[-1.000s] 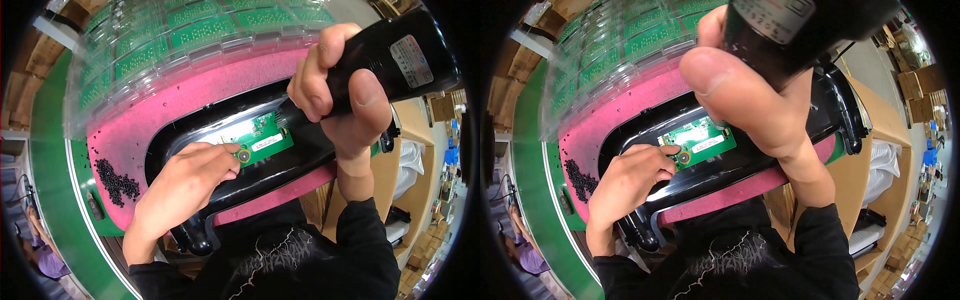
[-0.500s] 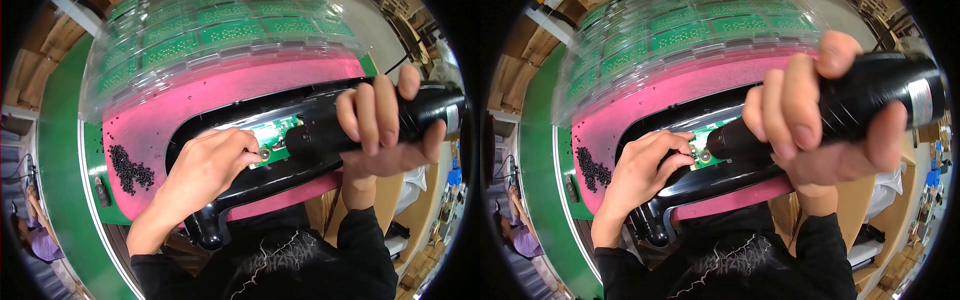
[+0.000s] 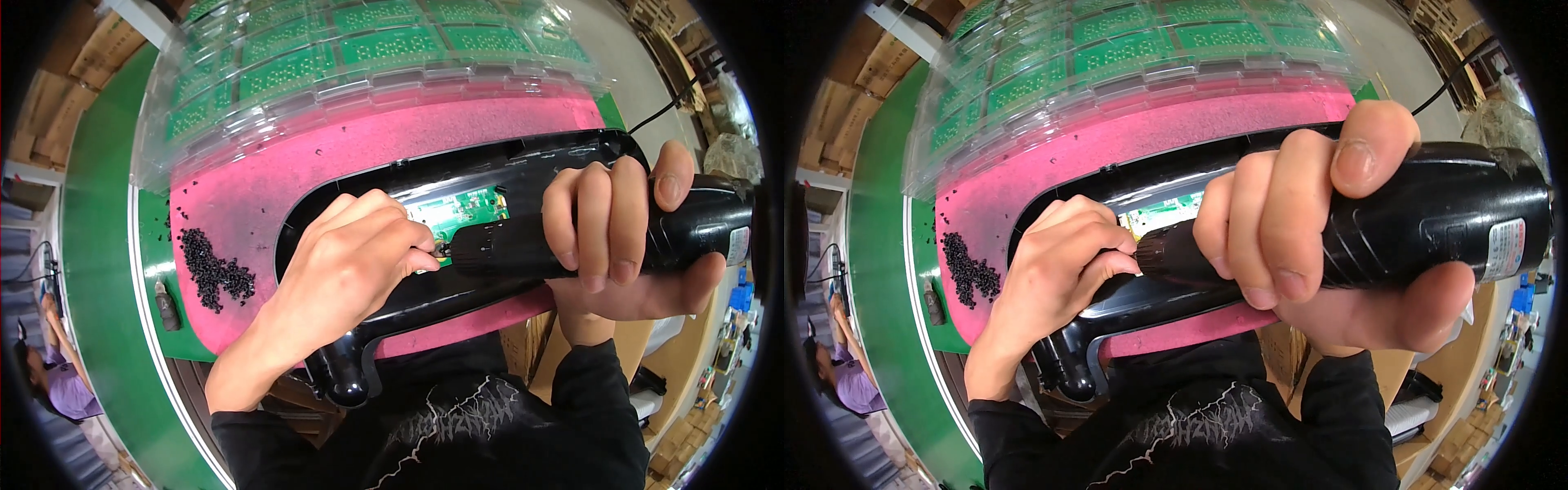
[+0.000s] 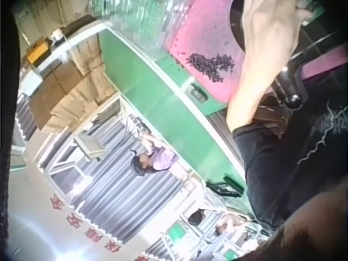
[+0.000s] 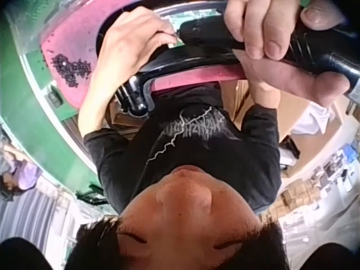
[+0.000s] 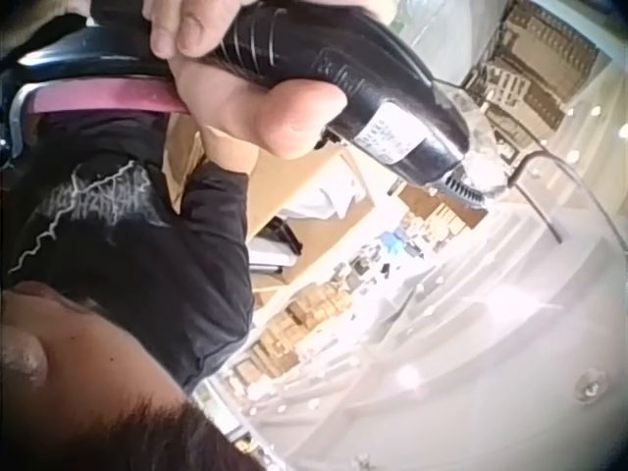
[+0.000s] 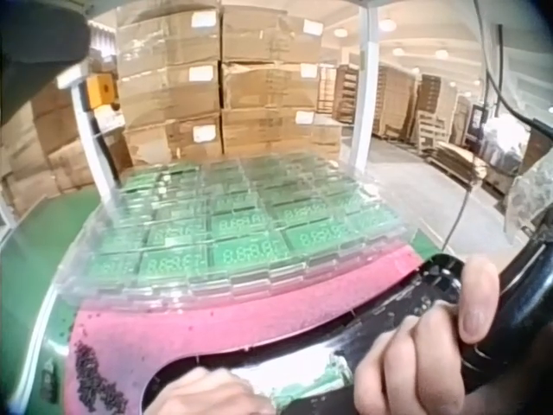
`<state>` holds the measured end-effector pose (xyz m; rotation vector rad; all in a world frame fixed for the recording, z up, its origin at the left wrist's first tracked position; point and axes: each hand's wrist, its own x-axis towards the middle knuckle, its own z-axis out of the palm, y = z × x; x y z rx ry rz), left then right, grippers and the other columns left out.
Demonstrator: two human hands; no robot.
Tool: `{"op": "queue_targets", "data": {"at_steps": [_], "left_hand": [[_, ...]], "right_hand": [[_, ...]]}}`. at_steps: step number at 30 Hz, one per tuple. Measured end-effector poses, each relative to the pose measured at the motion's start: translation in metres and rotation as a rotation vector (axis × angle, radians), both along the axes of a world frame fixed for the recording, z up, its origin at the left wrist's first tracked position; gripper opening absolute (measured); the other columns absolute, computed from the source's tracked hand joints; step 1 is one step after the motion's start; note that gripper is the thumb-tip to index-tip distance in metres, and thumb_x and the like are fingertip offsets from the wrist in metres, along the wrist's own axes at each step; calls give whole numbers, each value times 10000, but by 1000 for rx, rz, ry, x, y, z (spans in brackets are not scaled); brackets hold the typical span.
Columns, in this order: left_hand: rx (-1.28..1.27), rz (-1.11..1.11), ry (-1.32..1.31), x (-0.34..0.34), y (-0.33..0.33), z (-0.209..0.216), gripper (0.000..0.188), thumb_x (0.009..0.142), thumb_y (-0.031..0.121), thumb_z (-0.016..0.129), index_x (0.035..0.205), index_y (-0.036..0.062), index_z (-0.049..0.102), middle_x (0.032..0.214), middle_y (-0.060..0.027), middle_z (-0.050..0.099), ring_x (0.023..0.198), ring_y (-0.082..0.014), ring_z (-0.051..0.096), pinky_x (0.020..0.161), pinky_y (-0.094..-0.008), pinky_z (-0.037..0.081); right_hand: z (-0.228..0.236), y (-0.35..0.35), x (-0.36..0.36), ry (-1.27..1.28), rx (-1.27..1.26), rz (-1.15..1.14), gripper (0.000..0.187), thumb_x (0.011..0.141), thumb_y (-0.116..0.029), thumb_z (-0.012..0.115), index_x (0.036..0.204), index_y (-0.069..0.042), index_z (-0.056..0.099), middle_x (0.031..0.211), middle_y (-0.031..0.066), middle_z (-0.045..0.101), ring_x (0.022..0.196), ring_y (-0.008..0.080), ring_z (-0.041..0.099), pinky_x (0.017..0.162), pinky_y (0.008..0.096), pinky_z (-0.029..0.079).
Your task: Assembling circuit boards into plastic housings using an electric screwdriver.
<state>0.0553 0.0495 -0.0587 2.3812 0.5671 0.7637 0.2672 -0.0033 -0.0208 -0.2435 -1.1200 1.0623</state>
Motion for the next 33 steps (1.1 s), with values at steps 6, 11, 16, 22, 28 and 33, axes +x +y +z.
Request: {"op": "queue_targets", "data": {"at_steps": [6, 11, 16, 22, 28, 33], "left_hand": [[85, 31, -125, -1, 3, -4, 211, 689, 94, 795, 848, 38, 669, 744, -45, 596, 752, -225, 585, 634, -336, 437], [104, -13, -146, 0, 5, -6, 237, 668, 61, 785, 867, 16, 666, 753, -58, 599, 754, -233, 585, 629, -343, 455], [107, 17, -93, 0, 1, -3, 227, 675, -18, 740, 887, -7, 658, 763, -66, 605, 753, -237, 582, 647, -348, 469], [137, 242, -55, -5, 8, 0, 163, 753, -62, 688, 898, -14, 629, 818, -103, 628, 768, -274, 586, 686, -375, 496], [17, 261, -64, -3, 3, -6, 91, 845, -7, 659, 914, -13, 600, 829, -136, 629, 758, -316, 599, 678, -400, 504], [14, 266, -78, -5, 3, -9, 74, 867, 19, 641, 915, -11, 593, 821, -156, 621, 773, -339, 612, 689, -425, 503]], "right_hand": [[-5, 1, -6, -63, 41, -1, 451, 900, -496, 616, 1090, -122, 450, 651, -33, 559, 508, 84, 557, 512, 242, 455], [-7, 1, -4, -134, 61, 23, 481, 889, -534, 622, 1104, -141, 446, 701, -21, 587, 513, 88, 561, 504, 243, 462], [-9, -1, -8, -186, 53, -3, 503, 874, -548, 633, 1113, -145, 449, 699, -27, 579, 537, 90, 546, 515, 252, 446], [-5, 2, -4, -196, 116, -126, 513, 853, -536, 643, 1118, -132, 471, 686, -37, 551, 541, 88, 512, 537, 249, 415], [-14, 6, -14, -235, 20, -184, 525, 874, -581, 574, 1100, -122, 454, 654, -20, 496, 517, 103, 440, 568, 285, 404], [-7, 3, -31, -268, -204, -306, 537, 877, -595, 580, 1076, -117, 443, 645, -7, 491, 497, 112, 431, 562, 293, 396]]}}
